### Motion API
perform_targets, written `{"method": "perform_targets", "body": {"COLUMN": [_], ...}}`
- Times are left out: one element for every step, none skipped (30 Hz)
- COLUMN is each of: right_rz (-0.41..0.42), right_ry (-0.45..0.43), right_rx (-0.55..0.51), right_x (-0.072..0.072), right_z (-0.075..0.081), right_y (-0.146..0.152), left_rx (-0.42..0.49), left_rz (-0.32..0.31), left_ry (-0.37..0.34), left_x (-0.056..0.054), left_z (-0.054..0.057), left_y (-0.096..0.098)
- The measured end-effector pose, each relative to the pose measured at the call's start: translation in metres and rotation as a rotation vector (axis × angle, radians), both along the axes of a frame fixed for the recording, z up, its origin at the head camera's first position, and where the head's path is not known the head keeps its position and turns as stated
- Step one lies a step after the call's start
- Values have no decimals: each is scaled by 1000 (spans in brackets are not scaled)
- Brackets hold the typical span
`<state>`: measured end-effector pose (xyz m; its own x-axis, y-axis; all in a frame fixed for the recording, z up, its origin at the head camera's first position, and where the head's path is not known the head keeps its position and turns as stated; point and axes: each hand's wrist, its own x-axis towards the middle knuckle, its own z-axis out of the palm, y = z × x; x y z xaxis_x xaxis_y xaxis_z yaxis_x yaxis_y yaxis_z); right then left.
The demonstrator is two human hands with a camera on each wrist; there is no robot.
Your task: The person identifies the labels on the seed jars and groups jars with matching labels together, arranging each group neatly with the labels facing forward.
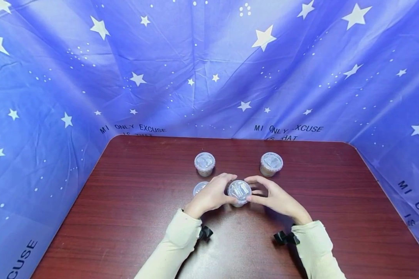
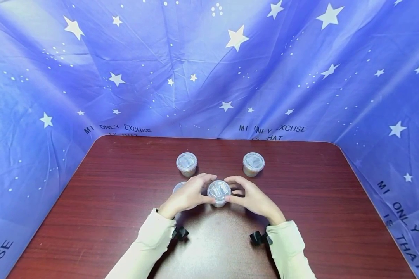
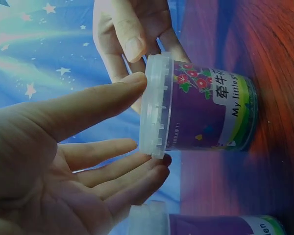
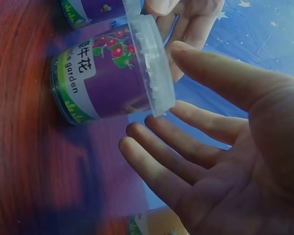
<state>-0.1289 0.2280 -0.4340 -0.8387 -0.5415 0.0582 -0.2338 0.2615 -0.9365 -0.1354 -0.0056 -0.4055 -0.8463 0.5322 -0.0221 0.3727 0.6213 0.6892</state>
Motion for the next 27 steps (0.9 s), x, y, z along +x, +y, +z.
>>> {"method": "perform_targets", "body": {"right_rz": [-6, -16, -26, -35, -44, -51, -56, -63, -69, -77, -85, -95, -106, -118, -132, -144, -157, -170, -182, -195, -207, -215, -224, -234, -246, -253, -259], "right_ry": [13, 28, 37, 49, 58, 61, 67, 73, 78, 85, 90, 92, 93, 92, 88, 82, 78, 80, 81, 87, 98, 111, 127, 140, 147, 161, 167], "right_rx": [1, 5, 10, 13, 17, 19, 23, 26, 26, 24, 22, 23, 25, 29, 32, 34, 39, 46, 52, 59, 63, 65, 70, 68, 61, 50, 35], "right_x": [0, 1, 1, 1, 2, 2, 2, 2, 3, 3, 3, 3, 3, 4, 4, 4, 3, 3, 3, 2, 1, 1, 0, -1, -1, -2, -2], "right_z": [0, 1, 2, 3, 3, 5, 5, 6, 7, 9, 10, 11, 12, 14, 15, 16, 18, 19, 20, 21, 21, 22, 22, 22, 22, 22, 22], "right_y": [0, 0, 1, 1, 1, 2, 2, 3, 3, 4, 4, 5, 5, 5, 6, 6, 7, 8, 9, 10, 11, 13, 15, 17, 18, 20, 22], "left_rx": [12, 20, 31, 42, 55, 73, 92, 111, 136, 160, 183, 212, 237, 264, 287, 307, 322, 331, 334, 335, 331, 327, 320, 314, 310, 306, 294], "left_rz": [1, 4, 8, 13, 20, 30, 41, 54, 66, 77, 85, 92, 98, 103, 106, 109, 111, 115, 116, 116, 117, 116, 115, 115, 115, 115, 116], "left_ry": [1, 9, 14, 22, 30, 34, 36, 41, 38, 37, 35, 31, 26, 21, 16, 12, 9, 6, 7, 11, 16, 20, 24, 27, 29, 30, 31], "left_x": [0, 0, -1, -1, -2, -2, -2, -2, -2, -2, -2, -3, -3, -3, -4, -4, -5, -6, -7, -8, -9, -10, -11, -12, -13, -14, -15], "left_z": [1, 1, 2, 2, 2, 3, 3, 4, 4, 5, 5, 6, 7, 7, 8, 8, 9, 10, 11, 12, 13, 13, 14, 14, 14, 14, 14], "left_y": [0, 0, 1, 1, 1, 2, 3, 3, 4, 6, 7, 8, 9, 10, 12, 13, 15, 17, 19, 21, 23, 26, 28, 30, 33, 35, 37]}}
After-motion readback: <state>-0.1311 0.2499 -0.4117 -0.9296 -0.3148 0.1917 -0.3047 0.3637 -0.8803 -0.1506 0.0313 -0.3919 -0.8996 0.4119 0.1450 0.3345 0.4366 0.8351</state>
